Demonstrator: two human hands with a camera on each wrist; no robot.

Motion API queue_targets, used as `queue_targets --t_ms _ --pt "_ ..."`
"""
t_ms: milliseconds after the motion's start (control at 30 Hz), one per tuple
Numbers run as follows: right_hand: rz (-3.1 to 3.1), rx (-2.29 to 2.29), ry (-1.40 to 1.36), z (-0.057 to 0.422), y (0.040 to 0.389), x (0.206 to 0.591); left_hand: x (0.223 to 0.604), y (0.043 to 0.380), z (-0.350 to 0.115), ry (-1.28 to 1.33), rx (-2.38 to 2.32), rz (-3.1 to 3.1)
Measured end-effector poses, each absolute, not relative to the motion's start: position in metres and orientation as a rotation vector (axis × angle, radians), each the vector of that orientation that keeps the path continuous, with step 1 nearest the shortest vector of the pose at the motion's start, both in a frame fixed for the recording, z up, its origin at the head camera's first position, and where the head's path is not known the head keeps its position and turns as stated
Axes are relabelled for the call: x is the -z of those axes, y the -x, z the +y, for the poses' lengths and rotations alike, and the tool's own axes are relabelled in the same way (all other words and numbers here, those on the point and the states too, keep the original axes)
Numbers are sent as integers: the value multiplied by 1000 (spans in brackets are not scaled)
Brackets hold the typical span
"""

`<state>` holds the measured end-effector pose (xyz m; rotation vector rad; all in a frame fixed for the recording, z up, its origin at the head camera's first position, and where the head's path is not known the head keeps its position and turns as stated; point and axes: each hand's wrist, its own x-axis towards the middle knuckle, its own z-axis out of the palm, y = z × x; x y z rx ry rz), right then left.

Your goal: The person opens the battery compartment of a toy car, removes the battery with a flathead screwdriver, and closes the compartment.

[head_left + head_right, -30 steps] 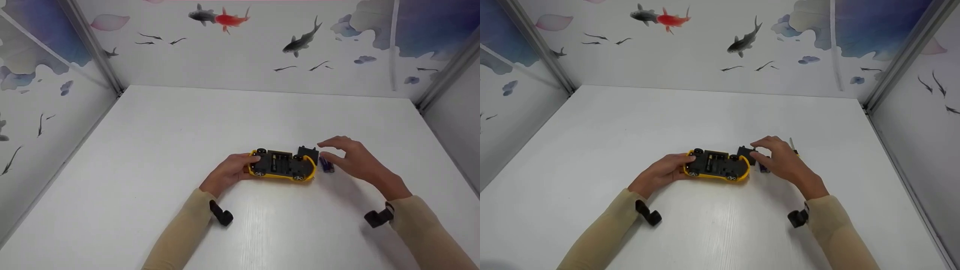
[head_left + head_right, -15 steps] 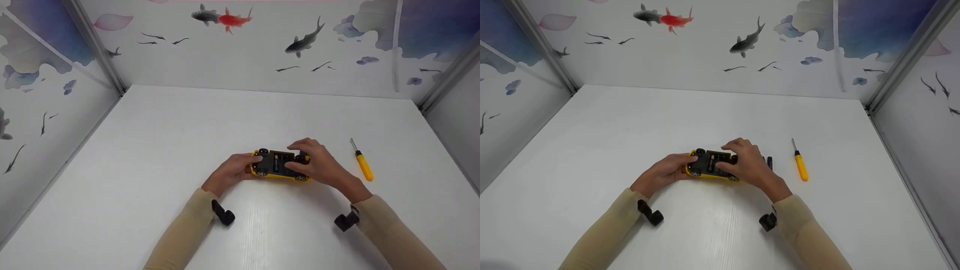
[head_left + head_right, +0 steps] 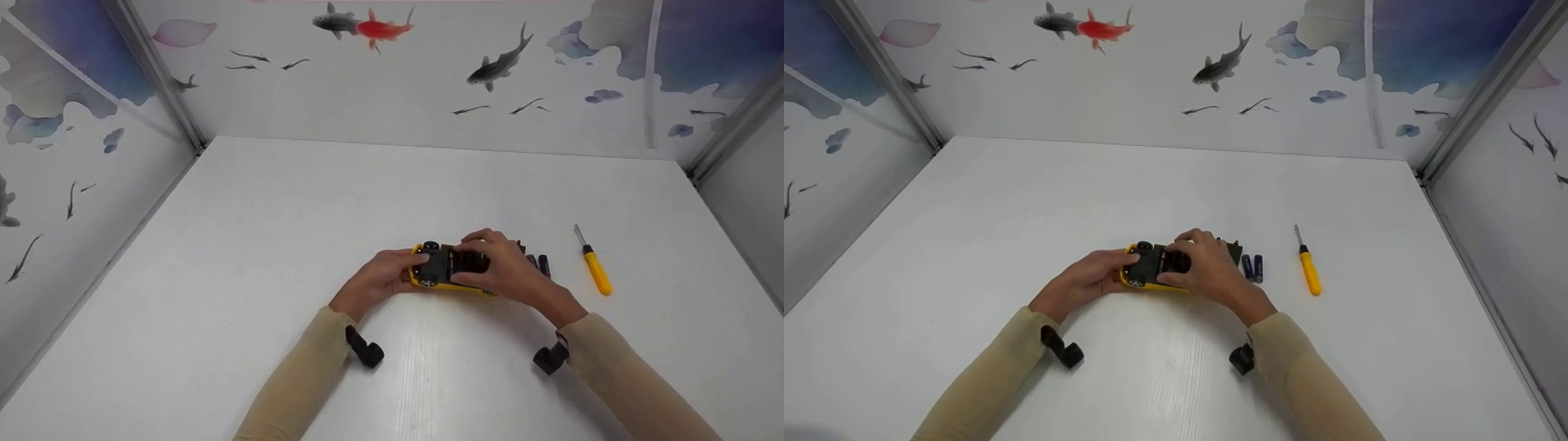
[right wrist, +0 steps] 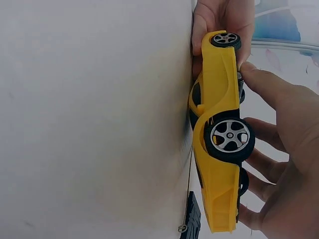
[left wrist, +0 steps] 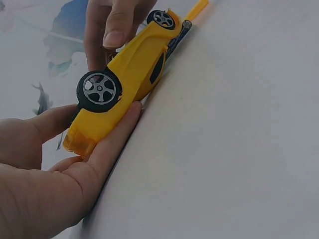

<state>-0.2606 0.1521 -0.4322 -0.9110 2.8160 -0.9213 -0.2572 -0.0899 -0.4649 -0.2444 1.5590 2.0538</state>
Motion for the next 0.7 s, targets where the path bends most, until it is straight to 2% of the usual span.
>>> queue_targets --t_ms 700 --pt "2702 835 784 141 271 421 464 257 -89 255 -2052 1564"
